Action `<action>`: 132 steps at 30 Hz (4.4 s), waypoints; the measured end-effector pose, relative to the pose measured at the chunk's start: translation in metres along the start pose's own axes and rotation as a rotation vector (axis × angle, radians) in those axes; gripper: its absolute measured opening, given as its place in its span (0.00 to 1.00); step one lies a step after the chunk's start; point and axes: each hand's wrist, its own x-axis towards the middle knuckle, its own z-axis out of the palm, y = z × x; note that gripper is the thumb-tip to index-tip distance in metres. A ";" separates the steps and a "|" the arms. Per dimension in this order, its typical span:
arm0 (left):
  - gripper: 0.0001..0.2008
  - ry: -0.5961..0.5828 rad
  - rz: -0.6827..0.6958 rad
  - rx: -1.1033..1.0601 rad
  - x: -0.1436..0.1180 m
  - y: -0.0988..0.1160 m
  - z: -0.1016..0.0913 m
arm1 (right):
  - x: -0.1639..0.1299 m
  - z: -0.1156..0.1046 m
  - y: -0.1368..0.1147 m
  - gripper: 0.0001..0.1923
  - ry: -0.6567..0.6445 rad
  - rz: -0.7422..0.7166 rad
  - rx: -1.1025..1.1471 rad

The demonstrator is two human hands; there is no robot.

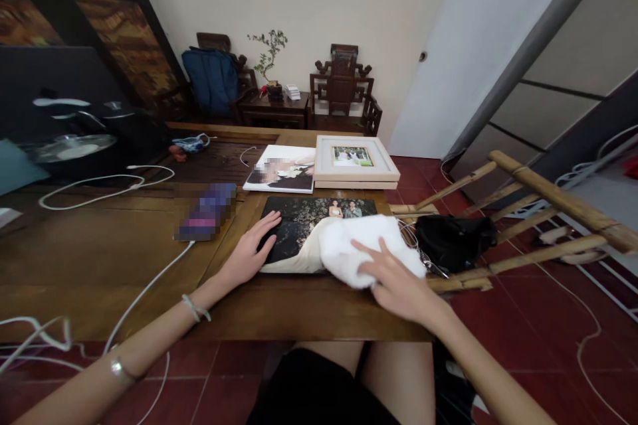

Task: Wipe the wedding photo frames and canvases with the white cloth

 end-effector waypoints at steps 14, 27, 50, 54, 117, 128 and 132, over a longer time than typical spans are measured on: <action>0.19 0.003 0.005 -0.015 0.000 -0.001 0.000 | 0.103 -0.007 0.029 0.24 0.044 0.009 -0.045; 0.19 -0.008 -0.006 0.002 0.001 0.001 0.000 | -0.012 0.018 -0.077 0.24 -0.168 -0.118 0.026; 0.20 -0.013 0.005 0.005 0.000 -0.001 0.000 | 0.068 0.022 -0.043 0.26 -0.023 -0.046 -0.105; 0.19 -0.009 0.001 0.007 0.000 -0.002 0.001 | 0.025 0.027 -0.079 0.24 -0.127 -0.105 -0.080; 0.21 0.214 -0.063 -0.179 0.003 0.011 -0.012 | 0.055 0.024 -0.081 0.22 -0.174 -0.377 0.008; 0.19 0.016 -0.020 -0.035 0.002 0.004 -0.002 | 0.074 0.013 -0.004 0.23 0.066 0.071 -0.142; 0.19 0.013 -0.012 -0.020 0.002 0.001 -0.001 | 0.131 0.016 -0.015 0.26 0.077 0.087 -0.106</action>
